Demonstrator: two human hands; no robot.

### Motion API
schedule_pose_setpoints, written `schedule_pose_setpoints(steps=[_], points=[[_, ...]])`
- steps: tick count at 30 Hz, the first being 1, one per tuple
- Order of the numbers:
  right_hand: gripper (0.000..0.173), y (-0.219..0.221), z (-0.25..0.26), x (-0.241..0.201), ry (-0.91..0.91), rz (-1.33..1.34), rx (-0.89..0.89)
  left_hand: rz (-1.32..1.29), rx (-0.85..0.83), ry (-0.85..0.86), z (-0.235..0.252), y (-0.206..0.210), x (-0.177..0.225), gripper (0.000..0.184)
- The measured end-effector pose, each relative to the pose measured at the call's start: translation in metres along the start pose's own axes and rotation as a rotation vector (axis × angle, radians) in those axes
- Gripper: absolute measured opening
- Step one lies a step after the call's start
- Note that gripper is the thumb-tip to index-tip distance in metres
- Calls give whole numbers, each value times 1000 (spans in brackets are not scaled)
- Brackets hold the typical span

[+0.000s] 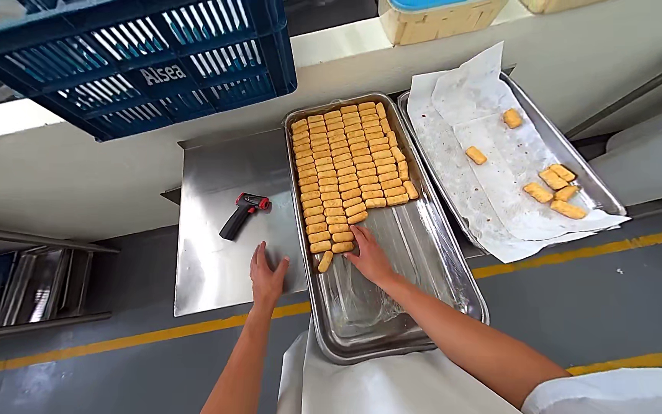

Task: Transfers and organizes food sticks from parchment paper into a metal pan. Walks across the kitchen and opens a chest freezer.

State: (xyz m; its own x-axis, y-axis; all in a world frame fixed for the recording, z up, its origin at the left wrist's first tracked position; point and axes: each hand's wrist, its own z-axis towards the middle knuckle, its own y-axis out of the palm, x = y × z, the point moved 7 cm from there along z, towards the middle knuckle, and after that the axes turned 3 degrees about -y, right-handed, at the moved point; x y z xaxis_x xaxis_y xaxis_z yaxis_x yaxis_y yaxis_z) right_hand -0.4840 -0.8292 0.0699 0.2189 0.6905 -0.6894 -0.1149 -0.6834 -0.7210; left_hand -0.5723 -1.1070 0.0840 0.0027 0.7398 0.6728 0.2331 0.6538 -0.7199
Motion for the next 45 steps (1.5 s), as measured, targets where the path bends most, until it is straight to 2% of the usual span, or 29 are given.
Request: schedule_pose_setpoints(steps=[2, 4, 7, 10, 13, 18, 21, 26, 29, 31, 33, 35, 38, 42, 44, 45], points=[[75, -2, -3, 7, 94, 29, -1, 104, -47, 203, -19, 6, 49, 71], [67, -2, -4, 12, 152, 61, -31, 333, -137, 340, -36, 28, 87, 64], [56, 4, -1, 12, 143, 83, -48, 605, -238, 344, -38, 57, 96, 50], [54, 5, -2, 11, 65, 62, -28, 722, -275, 368, -31, 68, 101, 34], [58, 3, -3, 12, 41, 38, -25, 739, -267, 419, -25, 71, 106, 25], [58, 3, 1, 12, 40, 13, -61, 722, -244, 429, -19, 73, 107, 31], [59, 2, 2, 13, 44, 37, -88, 675, -241, 455, -18, 76, 105, 26], [36, -22, 3, 27, 80, 77, -13, 653, -222, 469, -17, 77, 103, 25], [40, -27, 19, 31, 78, 29, -57, 539, -169, 494, -21, 70, 102, 34], [38, -28, 30, 26, 101, 14, -93, 382, -52, 450, -23, 49, 97, 37], [34, -35, 34, 20, 147, 6, -114, 234, 68, 286, -20, 23, 76, 40], [27, -44, 30, 13, 164, -5, -129, 158, 175, 105, -15, 13, 37, 46], [28, -32, 31, 12, 73, -1, -205, 223, 304, -22, -17, 21, -11, 54], [35, -28, 42, 15, 6, 49, -322, 317, 398, -86, -14, 33, -19, 52], [34, -50, 42, 18, 22, 75, -383, 331, 438, -141, -7, 37, -21, 50], [31, -73, 44, 23, 54, 82, -341, 340, 456, -157, -4, 38, -22, 49]])
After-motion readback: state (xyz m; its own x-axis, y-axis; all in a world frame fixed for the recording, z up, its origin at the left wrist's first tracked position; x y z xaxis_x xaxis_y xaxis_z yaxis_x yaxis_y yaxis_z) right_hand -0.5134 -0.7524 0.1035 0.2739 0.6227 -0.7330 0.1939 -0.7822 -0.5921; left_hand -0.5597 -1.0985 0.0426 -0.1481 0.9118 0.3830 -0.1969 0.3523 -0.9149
